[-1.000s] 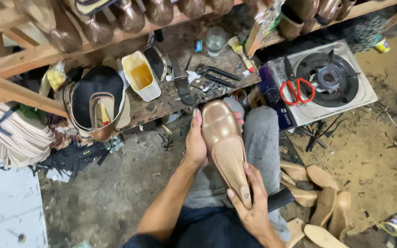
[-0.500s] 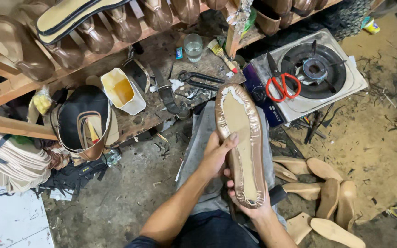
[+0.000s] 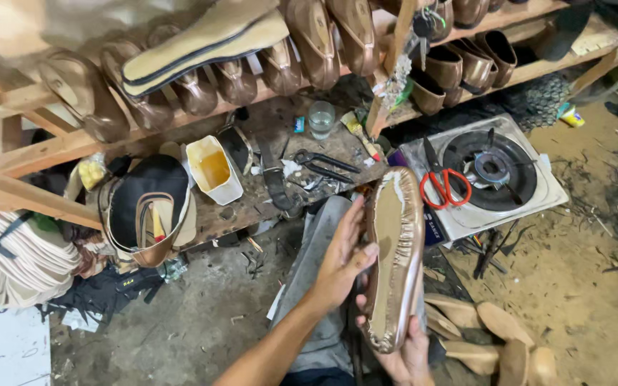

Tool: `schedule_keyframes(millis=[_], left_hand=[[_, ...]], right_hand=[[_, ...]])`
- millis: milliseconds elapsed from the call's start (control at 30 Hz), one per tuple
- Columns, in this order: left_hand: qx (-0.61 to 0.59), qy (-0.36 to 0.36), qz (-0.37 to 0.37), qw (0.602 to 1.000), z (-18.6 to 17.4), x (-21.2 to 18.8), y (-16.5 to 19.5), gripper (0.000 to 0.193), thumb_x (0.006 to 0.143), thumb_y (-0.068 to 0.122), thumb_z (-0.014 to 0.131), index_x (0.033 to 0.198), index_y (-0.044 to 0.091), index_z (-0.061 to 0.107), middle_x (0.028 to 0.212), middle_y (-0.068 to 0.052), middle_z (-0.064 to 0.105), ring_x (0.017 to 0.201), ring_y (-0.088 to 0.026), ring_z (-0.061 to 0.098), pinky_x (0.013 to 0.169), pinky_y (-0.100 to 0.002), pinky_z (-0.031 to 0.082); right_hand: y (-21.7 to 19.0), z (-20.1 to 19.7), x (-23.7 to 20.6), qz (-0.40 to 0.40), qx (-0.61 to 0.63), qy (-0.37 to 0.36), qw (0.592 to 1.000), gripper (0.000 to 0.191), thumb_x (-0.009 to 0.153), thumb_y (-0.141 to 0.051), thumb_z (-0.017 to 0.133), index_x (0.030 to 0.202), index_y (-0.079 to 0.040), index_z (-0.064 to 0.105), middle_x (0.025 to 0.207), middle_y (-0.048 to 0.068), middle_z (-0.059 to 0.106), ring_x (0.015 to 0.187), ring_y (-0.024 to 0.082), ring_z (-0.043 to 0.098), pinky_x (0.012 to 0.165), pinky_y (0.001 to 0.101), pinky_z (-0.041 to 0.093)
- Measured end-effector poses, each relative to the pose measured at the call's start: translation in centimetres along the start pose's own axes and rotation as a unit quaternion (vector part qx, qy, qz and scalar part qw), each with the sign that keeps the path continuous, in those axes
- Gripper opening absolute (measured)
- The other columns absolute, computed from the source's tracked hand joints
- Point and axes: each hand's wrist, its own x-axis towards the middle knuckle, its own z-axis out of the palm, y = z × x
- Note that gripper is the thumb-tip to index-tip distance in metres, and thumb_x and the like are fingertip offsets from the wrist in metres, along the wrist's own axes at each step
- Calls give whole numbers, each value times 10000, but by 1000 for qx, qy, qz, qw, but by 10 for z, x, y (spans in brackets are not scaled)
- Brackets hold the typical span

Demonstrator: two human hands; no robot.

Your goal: The person uses a hammer and a curved metal tool to press and shape the upper of a high-heeled shoe. They repeatedly tap along the edges and heel area, then place the shoe on a shelf and pick up a wooden shoe last.

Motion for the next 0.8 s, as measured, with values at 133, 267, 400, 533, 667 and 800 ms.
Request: schedule_keyframes(millis=[133, 267, 400, 533, 667, 800], left_hand=[[-8, -38, -34, 999, 4, -10, 16, 729, 992, 174, 652, 1640, 85, 330, 1634, -142, 380, 1358, -224, 474, 1060, -374, 461], [-13, -48, -39, 998, 8, -14, 13, 639, 952, 125, 677, 1545, 37, 456, 1698, -112, 336, 1377, -265, 500, 868, -400, 454], [64, -54, 42, 996, 5, -12, 3, 559, 978, 101, 677, 1500, -15, 514, 1680, -156, 363, 1514, -256, 416, 1233, -409, 369], [45, -50, 43, 997, 3, -16, 1, 556, 971, 103, 684, 1487, -24, 518, 1662, -165, 382, 1523, -265, 403, 1233, -418, 367], [62, -44, 39, 996, 6, -18, 6, 572, 952, 110, 694, 1477, -29, 514, 1653, -158, 383, 1530, -257, 384, 1228, -414, 360], [66, -20, 24, 997, 12, -22, 12, 642, 941, 122, 703, 1517, -38, 469, 1613, -169, 421, 1509, -268, 403, 1222, -427, 354]], right_hand=[[-28, -11, 20, -73, -147, 18, 986, 847, 877, -337, 757, 1538, 12, 358, 1456, 200, 549, 1321, 401, 543, 1085, 576, 414], [-35, -20, 28, -114, -194, 53, 973, 777, 891, -263, 733, 1543, -1, 401, 1419, 172, 583, 1271, 337, 570, 1087, 528, 414], [-29, -21, 24, -132, -234, 83, 960, 735, 872, -178, 712, 1527, -10, 425, 1402, 143, 602, 1257, 301, 589, 1067, 478, 430], [-27, -18, 20, -132, -220, 87, 963, 695, 900, -154, 705, 1517, 9, 430, 1372, 142, 605, 1221, 297, 600, 1030, 481, 456], [-30, -15, 17, -139, -238, 95, 957, 695, 885, -169, 701, 1506, 1, 439, 1368, 137, 614, 1216, 286, 604, 1011, 467, 472], [-27, -2, 17, -129, -234, 82, 960, 683, 912, -170, 683, 1525, -8, 431, 1372, 155, 595, 1216, 314, 588, 973, 504, 477]])
